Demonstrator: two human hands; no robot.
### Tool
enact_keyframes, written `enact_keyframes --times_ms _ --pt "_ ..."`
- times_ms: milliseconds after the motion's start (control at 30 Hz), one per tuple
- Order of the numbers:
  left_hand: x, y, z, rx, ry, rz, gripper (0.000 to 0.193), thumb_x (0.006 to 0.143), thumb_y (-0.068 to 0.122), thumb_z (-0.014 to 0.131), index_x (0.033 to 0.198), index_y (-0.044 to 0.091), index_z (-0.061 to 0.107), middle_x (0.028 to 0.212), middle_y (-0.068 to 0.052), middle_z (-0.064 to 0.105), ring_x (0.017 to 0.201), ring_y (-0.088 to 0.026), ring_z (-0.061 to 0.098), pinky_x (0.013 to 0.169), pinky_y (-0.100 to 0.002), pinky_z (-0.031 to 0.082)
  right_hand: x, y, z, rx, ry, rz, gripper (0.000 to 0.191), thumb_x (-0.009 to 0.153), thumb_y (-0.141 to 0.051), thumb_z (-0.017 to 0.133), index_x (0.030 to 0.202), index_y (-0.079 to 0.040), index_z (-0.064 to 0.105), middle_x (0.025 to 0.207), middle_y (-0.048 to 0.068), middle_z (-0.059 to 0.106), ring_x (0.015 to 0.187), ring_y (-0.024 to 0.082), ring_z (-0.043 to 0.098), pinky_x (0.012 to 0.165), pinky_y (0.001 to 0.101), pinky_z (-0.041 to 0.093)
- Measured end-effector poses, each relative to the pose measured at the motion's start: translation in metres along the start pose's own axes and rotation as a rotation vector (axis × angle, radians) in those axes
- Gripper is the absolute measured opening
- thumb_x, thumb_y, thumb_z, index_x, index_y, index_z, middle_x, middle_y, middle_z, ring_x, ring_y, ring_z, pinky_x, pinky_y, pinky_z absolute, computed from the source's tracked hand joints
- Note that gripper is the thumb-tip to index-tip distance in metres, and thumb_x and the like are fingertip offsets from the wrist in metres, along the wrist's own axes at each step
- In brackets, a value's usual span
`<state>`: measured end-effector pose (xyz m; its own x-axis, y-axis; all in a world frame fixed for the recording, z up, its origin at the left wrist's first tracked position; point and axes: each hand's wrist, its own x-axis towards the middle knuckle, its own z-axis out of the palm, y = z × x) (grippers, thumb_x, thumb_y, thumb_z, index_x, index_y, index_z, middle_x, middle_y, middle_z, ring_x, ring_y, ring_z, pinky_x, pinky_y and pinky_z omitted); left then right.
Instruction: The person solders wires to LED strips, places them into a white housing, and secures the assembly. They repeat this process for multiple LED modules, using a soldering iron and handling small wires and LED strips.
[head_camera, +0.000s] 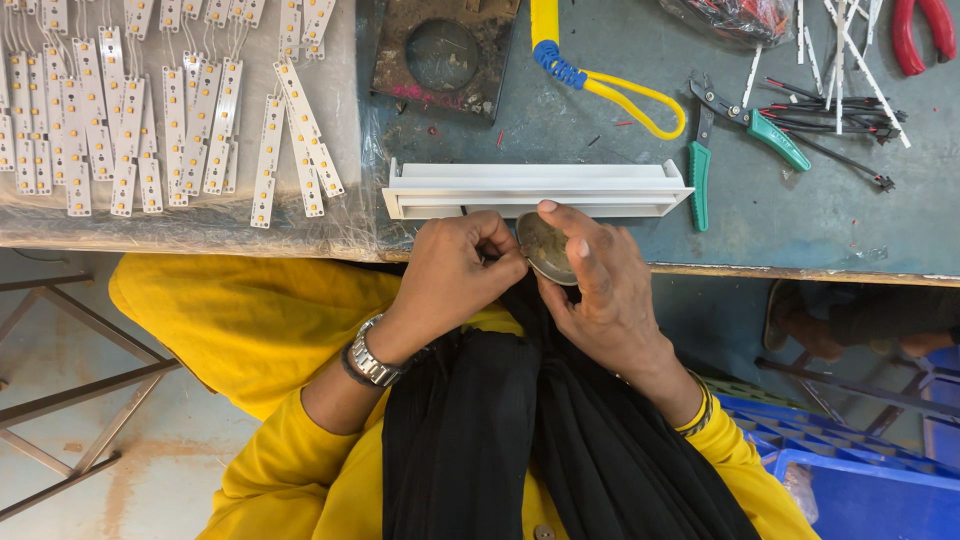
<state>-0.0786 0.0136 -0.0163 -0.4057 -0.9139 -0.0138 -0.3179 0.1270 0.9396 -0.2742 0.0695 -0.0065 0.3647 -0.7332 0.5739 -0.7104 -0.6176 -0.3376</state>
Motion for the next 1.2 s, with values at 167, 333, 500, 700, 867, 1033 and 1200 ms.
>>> enact_keyframes --times_ms 167,333,500,700,867,1033,1200 --pt "-0.003 -0.005 -0.002 -0.145 -0.045 0.070 0.011 0.083 0.010 0.073 0.082 0.000 0.069 0.072 -0.005 0.072 0.063 -0.008 0.065 0.060 -0.024 0.052 0.004 -0.003 -0.004 0.011 0.005 0.020 0.121 0.087 0.006 0.081 0.168 -0.030 -0.002 0.149 0.013 0.054 0.122 0.034 0.065 0.092 0.0437 0.051" --pt "-0.004 -0.004 -0.006 -0.247 -0.100 0.044 0.010 0.085 0.009 0.073 0.085 0.000 0.069 0.074 -0.004 0.071 0.066 -0.005 0.060 0.059 -0.024 0.050 0.003 -0.007 -0.011 0.020 -0.085 0.242 0.120 0.077 0.005 0.084 0.165 -0.032 0.012 0.139 0.016 0.058 0.119 0.038 0.067 0.097 0.0458 0.056" --pt "-0.005 0.002 -0.006 -0.173 -0.085 0.095 0.010 0.086 0.009 0.074 0.085 0.000 0.069 0.072 -0.003 0.072 0.063 -0.004 0.063 0.058 -0.024 0.052 -0.001 0.001 -0.011 0.254 0.025 0.190 0.121 0.089 0.009 0.079 0.166 -0.028 -0.005 0.150 0.022 0.053 0.127 0.033 0.069 0.103 0.0396 0.061" --pt "-0.009 0.010 -0.003 0.022 -0.020 0.206 0.011 0.084 0.008 0.075 0.082 0.003 0.065 0.070 -0.006 0.069 0.057 -0.013 0.068 0.055 -0.028 0.051 -0.006 0.002 -0.012 0.206 0.005 0.167 0.125 0.086 0.009 0.080 0.166 -0.030 -0.008 0.147 0.021 0.053 0.131 0.037 0.065 0.105 0.0424 0.059" --pt "-0.009 0.013 -0.002 0.109 0.024 0.307 0.012 0.083 0.008 0.076 0.081 0.005 0.065 0.070 -0.005 0.067 0.058 -0.018 0.068 0.055 -0.031 0.051 -0.005 0.001 -0.012 0.197 0.007 0.161 0.124 0.086 0.009 0.080 0.166 -0.030 -0.007 0.147 0.020 0.054 0.132 0.037 0.065 0.107 0.0427 0.058" --pt "-0.009 0.012 -0.002 0.135 0.025 0.325 0.012 0.082 0.009 0.076 0.081 0.005 0.065 0.069 -0.005 0.066 0.059 -0.018 0.067 0.056 -0.032 0.050 -0.005 0.001 -0.012 0.187 0.003 0.163 0.124 0.085 0.008 0.080 0.166 -0.030 -0.006 0.147 0.019 0.055 0.132 0.037 0.064 0.107 0.0430 0.058" --pt "-0.010 0.012 -0.003 0.134 0.020 0.298 0.012 0.082 0.009 0.076 0.081 0.005 0.065 0.070 -0.005 0.067 0.058 -0.018 0.067 0.055 -0.032 0.050 -0.005 0.002 -0.011 0.189 -0.003 0.153 0.124 0.087 0.007 0.080 0.167 -0.032 -0.007 0.148 0.019 0.054 0.134 0.036 0.063 0.108 0.0427 0.058"
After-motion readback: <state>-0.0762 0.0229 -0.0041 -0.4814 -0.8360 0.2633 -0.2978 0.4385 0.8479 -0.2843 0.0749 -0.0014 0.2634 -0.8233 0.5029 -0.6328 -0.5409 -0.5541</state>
